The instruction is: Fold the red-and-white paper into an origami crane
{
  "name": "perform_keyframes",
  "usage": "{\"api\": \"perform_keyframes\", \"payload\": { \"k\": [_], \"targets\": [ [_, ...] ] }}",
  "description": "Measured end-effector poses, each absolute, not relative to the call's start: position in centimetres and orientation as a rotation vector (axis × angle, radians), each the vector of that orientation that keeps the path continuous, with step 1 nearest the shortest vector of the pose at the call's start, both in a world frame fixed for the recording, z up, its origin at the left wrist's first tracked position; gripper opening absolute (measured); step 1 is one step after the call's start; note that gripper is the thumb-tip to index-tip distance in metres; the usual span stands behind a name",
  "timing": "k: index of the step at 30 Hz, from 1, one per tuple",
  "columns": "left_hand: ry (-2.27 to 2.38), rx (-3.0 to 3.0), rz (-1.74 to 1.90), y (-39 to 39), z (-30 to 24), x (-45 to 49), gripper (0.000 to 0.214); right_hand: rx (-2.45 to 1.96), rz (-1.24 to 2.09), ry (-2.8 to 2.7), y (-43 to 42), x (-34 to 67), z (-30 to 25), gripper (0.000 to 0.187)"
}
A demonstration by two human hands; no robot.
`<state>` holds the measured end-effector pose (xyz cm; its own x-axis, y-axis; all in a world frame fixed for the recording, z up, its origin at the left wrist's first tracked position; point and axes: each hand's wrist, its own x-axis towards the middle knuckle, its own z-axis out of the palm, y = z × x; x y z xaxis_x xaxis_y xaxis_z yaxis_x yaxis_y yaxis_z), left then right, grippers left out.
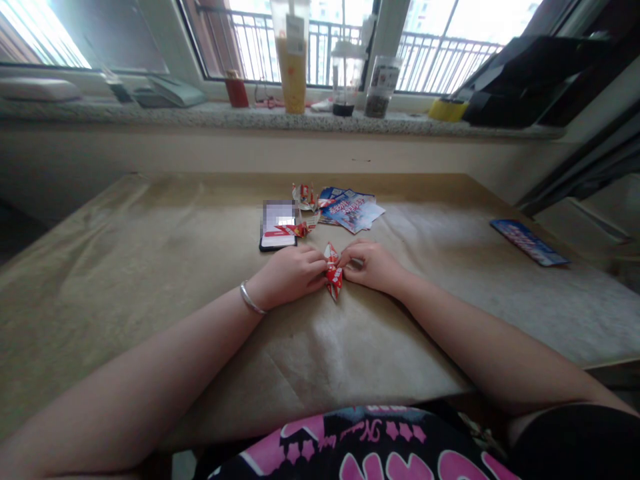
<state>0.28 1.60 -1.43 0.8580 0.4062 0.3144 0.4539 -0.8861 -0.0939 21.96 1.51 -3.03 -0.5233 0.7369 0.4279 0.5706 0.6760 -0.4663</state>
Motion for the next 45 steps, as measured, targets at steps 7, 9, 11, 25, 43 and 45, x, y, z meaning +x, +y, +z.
{"api": "perform_keyframes", "payload": {
  "k": [7, 9, 11, 25, 43, 45],
  "targets": [
    [-0.646, -2.794, -0.375, 1.7, -1.3, 0.6, 0.026, -0.938, 0.049, -2.552, 0.8, 22.0, -2.2, 0.011],
    [-0.664, -2.79, -0.391, 1.7, -1.2, 0.6, 0.026, -0.953, -0.045, -2.586, 0.7, 22.1, -2.0, 0.013],
    [-0.679, -2.795, -0.429, 1.8, -1.2, 0.6, 0.027, -0.953, -0.115, -2.602, 0.6, 22.1, -1.8, 0.014],
    [-0.789, -2.674, -0.399, 1.7, -1.8, 1.4, 0.02, -0.963, -0.148, -2.59, 1.1, 21.8, -2.3, 0.011],
    [-1.047, -2.879, -0.636, 2.7, -2.7, 1.2, 0.009, -1.165, -0.018, -2.492, 1.3, 20.6, -2.8, 0.009],
    [-1.042, -2.899, -0.648, 2.8, -2.6, 1.0, 0.011, -1.154, 0.008, -2.49, 1.3, 20.8, -2.7, 0.01]
  ]
}}
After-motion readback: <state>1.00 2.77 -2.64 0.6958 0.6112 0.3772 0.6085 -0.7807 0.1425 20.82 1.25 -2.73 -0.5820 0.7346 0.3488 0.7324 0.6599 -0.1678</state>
